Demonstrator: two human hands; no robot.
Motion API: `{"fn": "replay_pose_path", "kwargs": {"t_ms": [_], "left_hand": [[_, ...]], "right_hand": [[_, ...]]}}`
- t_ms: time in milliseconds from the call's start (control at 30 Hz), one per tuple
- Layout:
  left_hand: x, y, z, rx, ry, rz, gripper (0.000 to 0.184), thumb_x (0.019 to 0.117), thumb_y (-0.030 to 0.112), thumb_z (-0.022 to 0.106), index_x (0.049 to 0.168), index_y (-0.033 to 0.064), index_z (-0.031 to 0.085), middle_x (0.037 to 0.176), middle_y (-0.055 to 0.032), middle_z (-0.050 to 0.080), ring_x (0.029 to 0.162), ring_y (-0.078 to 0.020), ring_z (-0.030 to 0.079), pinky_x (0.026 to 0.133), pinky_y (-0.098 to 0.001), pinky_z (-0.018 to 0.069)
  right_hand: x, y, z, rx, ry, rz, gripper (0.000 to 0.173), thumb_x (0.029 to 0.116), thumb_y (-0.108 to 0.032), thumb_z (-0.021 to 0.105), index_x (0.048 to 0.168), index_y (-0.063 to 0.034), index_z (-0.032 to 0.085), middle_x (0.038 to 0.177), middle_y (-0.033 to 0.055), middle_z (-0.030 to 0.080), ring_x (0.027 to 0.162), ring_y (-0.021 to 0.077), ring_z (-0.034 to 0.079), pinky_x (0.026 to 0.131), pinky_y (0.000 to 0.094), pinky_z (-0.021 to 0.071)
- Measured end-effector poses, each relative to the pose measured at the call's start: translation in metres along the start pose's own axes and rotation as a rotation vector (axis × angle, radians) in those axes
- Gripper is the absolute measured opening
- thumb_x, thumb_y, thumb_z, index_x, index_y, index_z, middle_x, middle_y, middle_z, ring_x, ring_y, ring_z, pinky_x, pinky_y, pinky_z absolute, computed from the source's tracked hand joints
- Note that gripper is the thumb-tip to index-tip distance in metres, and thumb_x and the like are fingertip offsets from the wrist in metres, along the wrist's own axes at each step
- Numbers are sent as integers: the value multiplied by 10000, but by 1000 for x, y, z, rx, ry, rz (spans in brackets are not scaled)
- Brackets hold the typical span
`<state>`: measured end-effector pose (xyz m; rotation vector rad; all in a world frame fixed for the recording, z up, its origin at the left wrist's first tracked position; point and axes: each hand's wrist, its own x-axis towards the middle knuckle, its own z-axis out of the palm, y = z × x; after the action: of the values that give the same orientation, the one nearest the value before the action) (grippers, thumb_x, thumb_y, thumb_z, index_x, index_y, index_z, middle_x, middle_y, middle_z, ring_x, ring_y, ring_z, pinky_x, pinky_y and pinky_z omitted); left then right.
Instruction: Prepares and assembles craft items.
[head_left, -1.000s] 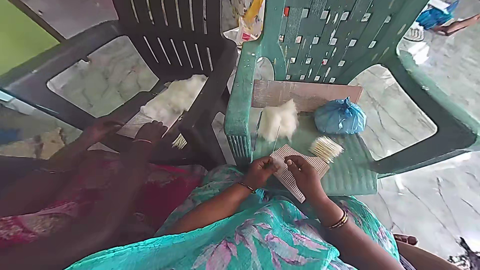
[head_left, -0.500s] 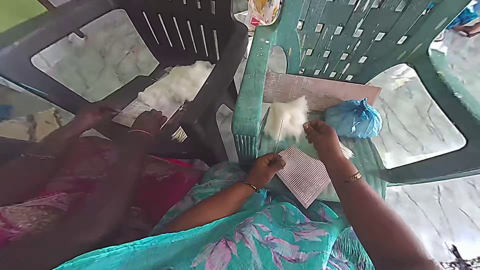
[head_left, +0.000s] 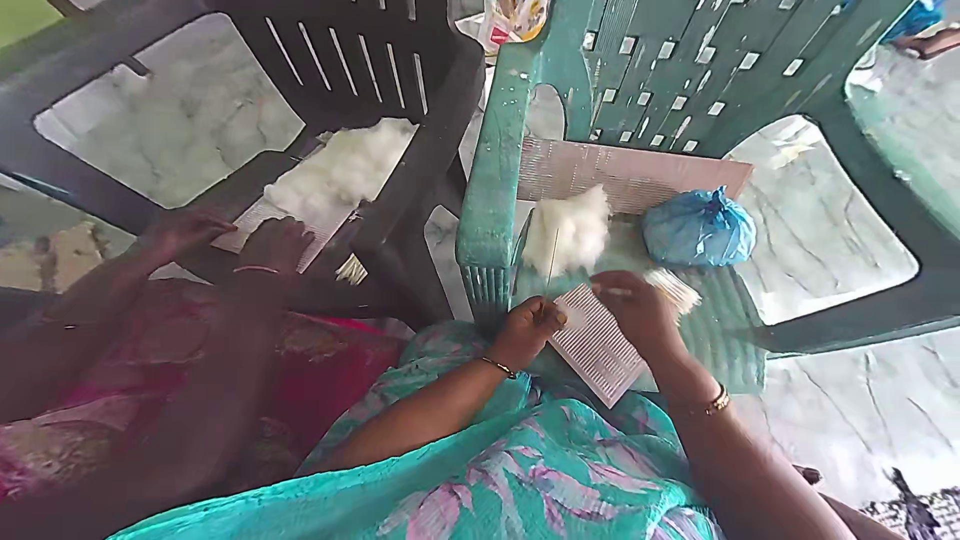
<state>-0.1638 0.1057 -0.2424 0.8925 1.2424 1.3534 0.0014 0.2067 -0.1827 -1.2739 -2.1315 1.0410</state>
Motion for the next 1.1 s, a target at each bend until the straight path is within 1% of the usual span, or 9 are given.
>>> {"fn": "replay_pose_path", "kwargs": {"t_ms": [133,233,333,500,700,767,867,967,1100], "left_hand": [[0,-5,0,6,-58,-25,33,982,53,630,957,33,622,747,53,629,559,28,501,528,-139,418],[-3,-4,0,67,-118,-20,44,982,53,622,942,33,628,739,66,619,575,29,512,550,-142,435],[-5,-4,-1,107,-149,-19,47,986,68,621,959,32,636,730,78,598,566,34,493,549,-139,424],[-5,-6,0,102,-197,-26,74,972,82,645,1025,32,634,745,77,599,564,34,484,539,-141,413],[-5,-9,-3,106,-184,-21,72,984,82,621,923,54,648,723,78,625,549,35,491,528,-140,412],[-5,-9,-3,88,-181,-27,81,980,79,626,906,58,653,722,78,630,546,38,490,526,-138,409],[-4,-9,-3,77,-198,-33,68,973,84,642,912,61,662,718,75,636,535,39,480,513,-137,396],[-4,-7,-4,97,-245,-69,56,975,89,642,951,47,670,740,72,643,541,41,487,516,-131,402],[-5,-3,-4,114,-296,-130,54,988,80,628,967,39,655,730,73,627,531,39,483,512,-130,406]], "right_hand": [[-32,-3,15,143,-171,99,213,973,-158,699,1156,-51,715,1064,51,734,904,91,689,815,298,569],[-39,7,21,189,-95,136,99,964,-106,693,1024,-30,713,913,40,715,819,76,660,772,279,546],[-42,16,15,256,-4,149,89,976,-75,657,1025,-7,687,885,49,686,782,92,630,742,291,525],[-50,15,13,412,-15,196,75,977,-61,650,1029,-28,692,860,9,699,771,58,642,724,238,528],[-51,16,21,376,95,172,83,999,-68,626,1025,-24,691,834,8,691,725,45,619,686,223,509],[-50,15,18,366,65,183,114,1008,-87,620,1074,-26,692,899,24,696,771,61,630,715,243,521],[-50,13,17,393,-60,175,269,985,-69,651,1250,-24,650,1062,60,725,899,84,679,816,278,558],[-49,16,22,374,-25,139,283,940,4,667,1222,-11,655,924,44,719,769,71,663,735,258,562],[-46,20,19,343,37,155,242,946,1,664,1188,-9,659,874,37,699,706,74,636,684,259,548]]}}
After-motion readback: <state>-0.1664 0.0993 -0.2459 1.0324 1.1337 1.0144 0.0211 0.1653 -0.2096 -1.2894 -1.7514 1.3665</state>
